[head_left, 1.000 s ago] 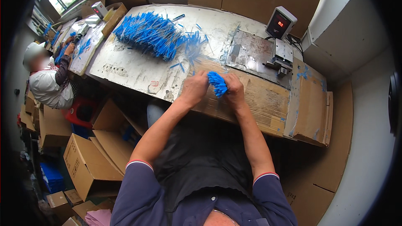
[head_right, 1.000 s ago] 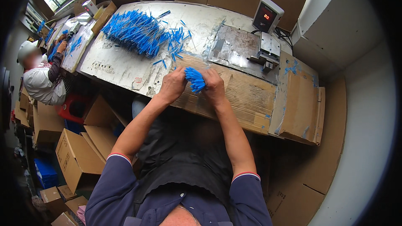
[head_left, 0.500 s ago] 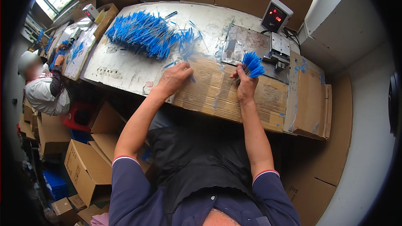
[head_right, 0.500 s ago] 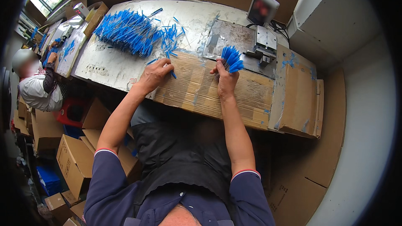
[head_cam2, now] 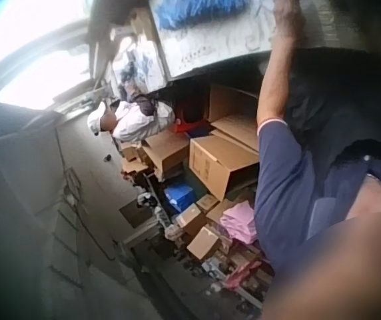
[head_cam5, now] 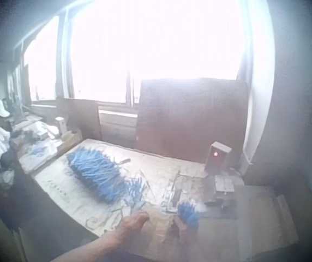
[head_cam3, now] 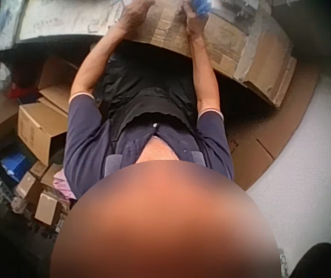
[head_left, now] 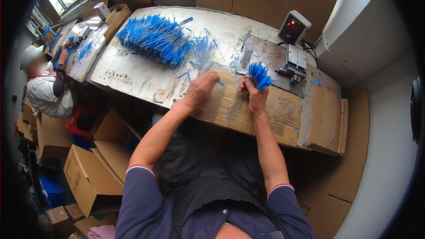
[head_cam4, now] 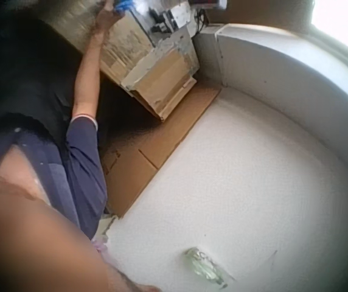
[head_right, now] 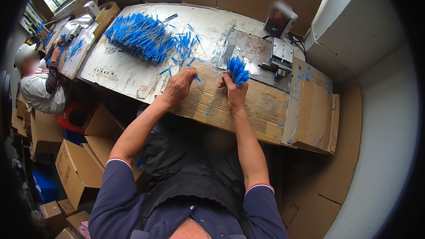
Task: Bundling and counting blue plastic bristles at a workshop station.
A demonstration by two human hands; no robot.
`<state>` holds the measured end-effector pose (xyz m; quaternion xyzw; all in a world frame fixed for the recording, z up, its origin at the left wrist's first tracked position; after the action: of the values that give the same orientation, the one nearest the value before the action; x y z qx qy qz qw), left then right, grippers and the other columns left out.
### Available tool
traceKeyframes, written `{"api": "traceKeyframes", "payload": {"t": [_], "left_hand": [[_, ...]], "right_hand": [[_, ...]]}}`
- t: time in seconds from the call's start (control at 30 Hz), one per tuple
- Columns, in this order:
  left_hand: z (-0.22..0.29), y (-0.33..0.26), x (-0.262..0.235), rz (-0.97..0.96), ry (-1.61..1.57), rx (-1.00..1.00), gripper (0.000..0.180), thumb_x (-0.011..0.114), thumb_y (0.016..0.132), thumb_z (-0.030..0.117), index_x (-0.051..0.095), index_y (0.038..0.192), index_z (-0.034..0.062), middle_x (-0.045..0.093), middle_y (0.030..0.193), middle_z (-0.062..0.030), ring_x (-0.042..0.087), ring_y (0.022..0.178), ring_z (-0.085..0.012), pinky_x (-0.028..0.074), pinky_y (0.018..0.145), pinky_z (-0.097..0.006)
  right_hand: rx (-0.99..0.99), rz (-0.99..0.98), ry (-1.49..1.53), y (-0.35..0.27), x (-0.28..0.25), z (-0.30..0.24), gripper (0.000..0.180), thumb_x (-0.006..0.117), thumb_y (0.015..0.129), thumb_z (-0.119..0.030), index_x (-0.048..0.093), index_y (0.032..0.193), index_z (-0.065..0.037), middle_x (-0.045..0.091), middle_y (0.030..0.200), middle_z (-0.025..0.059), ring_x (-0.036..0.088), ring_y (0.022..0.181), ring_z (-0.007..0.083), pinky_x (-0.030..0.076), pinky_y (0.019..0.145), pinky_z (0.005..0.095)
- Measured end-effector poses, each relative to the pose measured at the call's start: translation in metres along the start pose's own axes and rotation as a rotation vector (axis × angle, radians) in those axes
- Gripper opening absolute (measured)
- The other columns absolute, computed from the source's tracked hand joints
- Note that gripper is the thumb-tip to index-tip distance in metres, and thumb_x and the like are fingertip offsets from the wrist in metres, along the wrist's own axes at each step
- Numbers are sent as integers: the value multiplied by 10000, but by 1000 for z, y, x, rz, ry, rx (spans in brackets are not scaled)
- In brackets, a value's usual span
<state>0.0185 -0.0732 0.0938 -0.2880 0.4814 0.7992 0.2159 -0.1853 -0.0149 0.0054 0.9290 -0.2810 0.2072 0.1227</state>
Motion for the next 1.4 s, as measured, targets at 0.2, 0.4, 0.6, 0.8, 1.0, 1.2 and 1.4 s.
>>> {"api": "traceKeyframes", "payload": {"t": [0.2,0.4,0.6,0.8,1.0,1.2,1.4], "left_hand": [[28,21,7,207,-149,-107,136,642,950,25,649,1085,41,697,993,-143,700,903,-345,553,740,-399],[13,33,38,122,-419,-515,138,699,911,85,699,1041,40,663,987,-137,675,746,-267,544,693,-372],[22,31,61,136,-524,-542,174,697,918,69,714,1084,19,677,1032,-114,674,766,-187,541,695,-329],[-1,15,33,117,-310,-486,106,698,908,58,711,1012,38,676,1022,-132,676,843,-290,545,752,-379],[5,-5,17,-100,5,-157,189,640,896,-17,700,1051,74,675,1082,-88,623,1012,-335,515,903,-410],[18,-20,26,-328,69,41,170,689,868,40,691,1030,93,659,1093,-67,610,1042,-309,513,918,-393],[27,-21,23,-321,205,192,52,629,871,76,605,915,63,630,1049,-87,596,986,-296,504,846,-390]], "right_hand": [[-13,-62,-21,-4,11,-3,120,706,955,-24,709,1066,22,738,932,91,701,760,173,613,696,334],[-12,-118,4,-6,16,-9,226,706,930,28,696,1152,-8,738,1021,63,700,875,155,599,772,320],[-51,-109,100,-5,12,-11,280,692,924,40,675,1193,-38,718,1065,28,680,932,144,551,887,307],[22,-76,175,-1,4,-11,29,672,976,-62,695,973,-46,732,911,60,696,852,178,561,852,332],[34,43,152,0,-5,-3,37,669,971,-62,693,976,-33,735,850,84,707,740,213,594,720,375],[18,80,154,0,-14,-5,44,685,959,-58,682,990,-26,724,823,90,701,713,209,593,675,366],[71,51,120,-5,2,-5,83,672,976,-67,664,1029,-4,709,824,103,697,707,204,606,669,355]]}}
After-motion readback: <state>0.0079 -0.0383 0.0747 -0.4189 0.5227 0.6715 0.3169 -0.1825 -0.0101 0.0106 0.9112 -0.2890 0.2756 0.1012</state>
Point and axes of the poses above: each hand's wrist, its own y-axis towards the middle knuckle, its own x-axis out of the palm, z = x × y, the point moved 10 cm from there along y, towards the middle knuckle
